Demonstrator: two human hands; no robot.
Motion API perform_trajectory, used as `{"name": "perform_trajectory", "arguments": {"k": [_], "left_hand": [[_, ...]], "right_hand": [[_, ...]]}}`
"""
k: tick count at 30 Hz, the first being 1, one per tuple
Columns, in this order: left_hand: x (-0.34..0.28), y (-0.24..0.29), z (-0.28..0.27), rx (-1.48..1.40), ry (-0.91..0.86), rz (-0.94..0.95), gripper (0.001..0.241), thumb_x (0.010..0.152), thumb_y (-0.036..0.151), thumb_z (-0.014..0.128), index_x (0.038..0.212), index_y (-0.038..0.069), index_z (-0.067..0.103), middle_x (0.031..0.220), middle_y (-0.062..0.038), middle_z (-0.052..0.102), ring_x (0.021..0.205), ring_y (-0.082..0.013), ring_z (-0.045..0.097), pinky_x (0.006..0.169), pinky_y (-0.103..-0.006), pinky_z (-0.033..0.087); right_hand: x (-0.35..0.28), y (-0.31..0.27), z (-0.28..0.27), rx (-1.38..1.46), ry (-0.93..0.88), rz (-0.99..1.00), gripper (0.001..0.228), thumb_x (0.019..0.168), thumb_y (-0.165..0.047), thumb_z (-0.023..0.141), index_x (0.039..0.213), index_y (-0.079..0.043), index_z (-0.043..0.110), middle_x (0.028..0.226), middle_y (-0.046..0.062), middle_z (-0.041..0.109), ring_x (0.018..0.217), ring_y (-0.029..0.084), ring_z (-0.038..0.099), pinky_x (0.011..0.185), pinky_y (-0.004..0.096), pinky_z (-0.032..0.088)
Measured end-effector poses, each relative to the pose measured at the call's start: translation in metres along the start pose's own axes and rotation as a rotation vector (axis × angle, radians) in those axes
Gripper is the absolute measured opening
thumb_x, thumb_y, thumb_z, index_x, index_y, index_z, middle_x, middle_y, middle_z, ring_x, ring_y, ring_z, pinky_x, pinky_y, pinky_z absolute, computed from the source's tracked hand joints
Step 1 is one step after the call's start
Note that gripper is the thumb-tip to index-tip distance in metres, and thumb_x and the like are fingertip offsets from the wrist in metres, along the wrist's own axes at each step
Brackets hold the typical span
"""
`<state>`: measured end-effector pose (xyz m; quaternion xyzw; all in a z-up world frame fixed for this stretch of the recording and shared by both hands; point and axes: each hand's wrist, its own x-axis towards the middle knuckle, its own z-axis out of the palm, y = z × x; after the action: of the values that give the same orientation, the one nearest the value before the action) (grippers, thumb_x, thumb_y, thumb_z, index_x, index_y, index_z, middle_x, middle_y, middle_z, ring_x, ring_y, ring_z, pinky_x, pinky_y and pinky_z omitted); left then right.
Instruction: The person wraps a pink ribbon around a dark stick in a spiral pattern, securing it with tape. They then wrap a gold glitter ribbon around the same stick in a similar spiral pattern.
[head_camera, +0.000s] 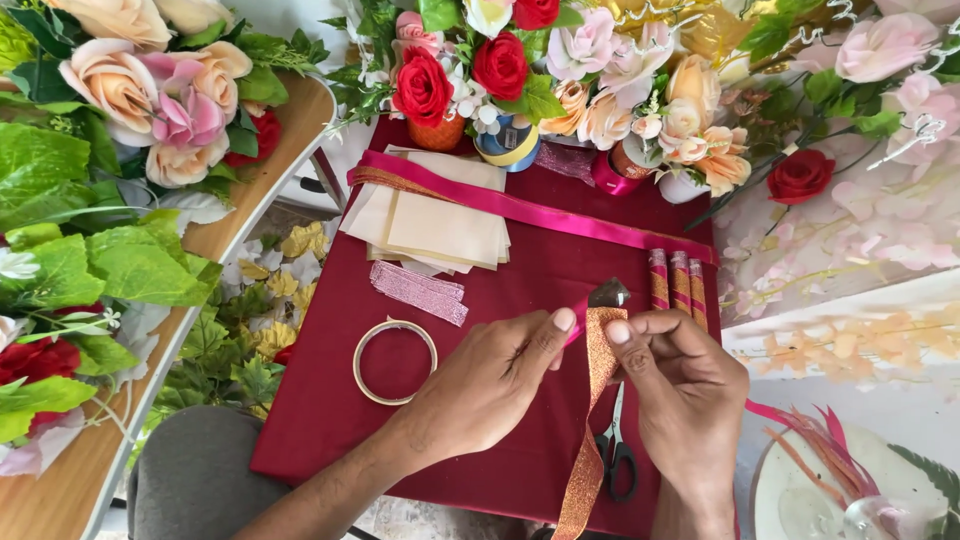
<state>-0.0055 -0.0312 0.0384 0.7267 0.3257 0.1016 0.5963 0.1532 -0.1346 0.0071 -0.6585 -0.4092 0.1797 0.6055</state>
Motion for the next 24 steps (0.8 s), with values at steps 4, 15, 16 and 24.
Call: {"name": "perform_trajectory", "arguments": {"k": [4, 15, 16, 24], "left_hand": [[0.0014, -0.0025, 0.0031, -0.069, 0.015, 0.061, 0.055, 0.102, 0.054, 0.031, 0.078, 0.011, 0.055, 0.057, 0.001, 0.049, 0.053, -0.0145, 0.046, 0.058, -0.0342, 0.042], [0.0051, -0.0044, 0.0052, -0.100, 0.027, 0.056, 0.055, 0.102, 0.054, 0.035, 0.081, 0.010, 0.061, 0.055, -0.001, 0.048, 0.051, -0.0144, 0.045, 0.055, -0.0337, 0.040], [0.0051, -0.0041, 0.0053, -0.088, 0.022, 0.057, 0.055, 0.102, 0.053, 0.034, 0.081, 0.010, 0.061, 0.057, -0.001, 0.049, 0.052, -0.0144, 0.045, 0.055, -0.0336, 0.040], [0.0040, -0.0034, 0.0060, -0.084, 0.033, 0.044, 0.054, 0.102, 0.054, 0.036, 0.080, 0.011, 0.061, 0.058, 0.000, 0.049, 0.055, -0.0144, 0.044, 0.058, -0.0339, 0.039]], "right_hand": [[0.0031, 0.0032, 0.0001, -0.013, -0.023, 0.010, 0.009, 0.094, -0.009, 0.075, 0.091, -0.004, 0.067, 0.066, 0.000, 0.061, 0.058, 0.006, 0.055, 0.058, 0.020, 0.049], [0.0033, 0.0074, 0.0011, 0.013, -0.002, 0.027, 0.006, 0.097, -0.006, 0.073, 0.096, -0.002, 0.068, 0.073, 0.002, 0.066, 0.064, 0.004, 0.054, 0.060, 0.020, 0.047], [0.0029, 0.0078, 0.0016, 0.037, 0.008, 0.046, 0.008, 0.096, -0.007, 0.073, 0.094, -0.003, 0.067, 0.075, 0.002, 0.068, 0.066, 0.004, 0.057, 0.062, 0.020, 0.050], [0.0034, 0.0043, 0.0023, 0.014, 0.011, 0.047, 0.009, 0.097, -0.009, 0.071, 0.093, -0.002, 0.067, 0.070, 0.003, 0.066, 0.062, 0.006, 0.057, 0.058, 0.022, 0.058]]}}
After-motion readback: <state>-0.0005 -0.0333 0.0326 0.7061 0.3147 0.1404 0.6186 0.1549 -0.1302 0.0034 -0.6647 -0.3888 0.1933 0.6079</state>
